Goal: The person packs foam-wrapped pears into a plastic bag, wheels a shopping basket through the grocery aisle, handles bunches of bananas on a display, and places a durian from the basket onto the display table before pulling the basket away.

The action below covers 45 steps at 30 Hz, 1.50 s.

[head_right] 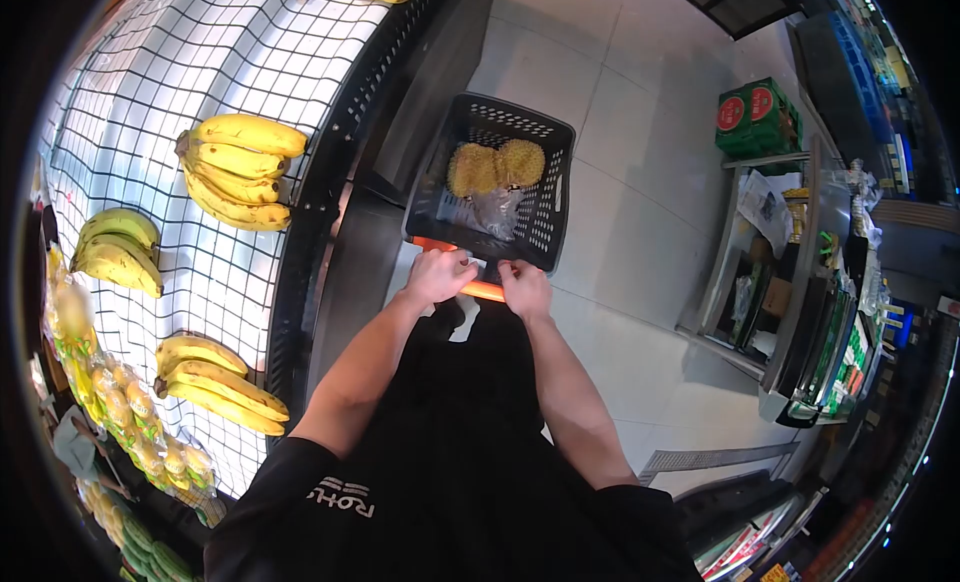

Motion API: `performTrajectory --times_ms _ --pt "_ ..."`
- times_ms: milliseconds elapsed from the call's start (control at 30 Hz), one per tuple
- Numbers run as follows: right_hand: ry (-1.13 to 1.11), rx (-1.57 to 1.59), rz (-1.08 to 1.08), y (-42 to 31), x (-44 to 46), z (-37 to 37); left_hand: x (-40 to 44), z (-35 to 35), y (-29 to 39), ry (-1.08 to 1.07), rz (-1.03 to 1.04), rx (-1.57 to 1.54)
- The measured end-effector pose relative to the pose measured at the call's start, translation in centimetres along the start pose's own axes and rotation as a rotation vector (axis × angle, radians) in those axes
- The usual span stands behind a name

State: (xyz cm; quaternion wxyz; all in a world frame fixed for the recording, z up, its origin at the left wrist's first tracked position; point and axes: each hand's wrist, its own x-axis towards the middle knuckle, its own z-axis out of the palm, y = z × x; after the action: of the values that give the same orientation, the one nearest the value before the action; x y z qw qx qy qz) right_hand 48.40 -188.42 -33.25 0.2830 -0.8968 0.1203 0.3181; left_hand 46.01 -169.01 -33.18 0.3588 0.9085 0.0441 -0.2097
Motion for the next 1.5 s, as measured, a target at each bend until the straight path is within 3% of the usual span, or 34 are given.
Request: performTrajectory --times_ms 233,500,633,700,833,900,967,1033,1200,1267,1367,1500 --pt "-0.007 -0.050 -0.018 -1.2 1.6 -1.4 2.0 -0.9 0.7 0.007 -0.050 -0.001" --pt "-0.064 -0.067 -0.119 -2.3 4.0 -3.5 5.0 -1.0 1.1 0.205 0.037 0.015" --pt "-0.152 -0.092 -0.462 -3.1 4.7 -4.6 6.4 -2.0 2.4 0.200 -0.016 0.159" --pt "-0.141 -0.061 -0.741 -3.8 5.3 -4.5 7.3 -1.9 2.4 0.302 0.047 0.258" --pt "-0.226 -0.197 -0.874 -4.6 7.1 -4.2 7.8 -0.6 2.9 0.415 -0.082 0.227" --pt "-0.231 -0.279 -0.850 -4.8 8.2 -4.9 7.6 0.8 2.9 0.666 -0.137 -0.022" --pt "-0.286 -0.394 -0.737 -5.8 8.1 -5.3 6.8 1.5 2.9 0.643 -0.173 -0.056" --pt "-0.274 -0.403 -0.745 -5.8 8.6 -5.2 6.5 1.6 3.7 0.771 -0.212 -0.052" --pt "-0.301 -0.368 -0.751 -6.7 9.8 -6.4 8.0 1.1 3.9 0.713 -0.282 -0.154" --pt "-0.314 -0.361 -0.752 -7.2 10.1 -6.5 8.3 0.0 3.7 0.507 -0.301 -0.179" --pt "-0.299 -0.361 -0.740 -7.4 11.3 -7.0 9.0 -1.2 4.6 0.453 -0.341 -0.189" --pt "-0.322 -0.388 -0.673 -8.4 12.5 -7.7 9.1 -1.2 3.0 0.561 -0.235 -0.159"
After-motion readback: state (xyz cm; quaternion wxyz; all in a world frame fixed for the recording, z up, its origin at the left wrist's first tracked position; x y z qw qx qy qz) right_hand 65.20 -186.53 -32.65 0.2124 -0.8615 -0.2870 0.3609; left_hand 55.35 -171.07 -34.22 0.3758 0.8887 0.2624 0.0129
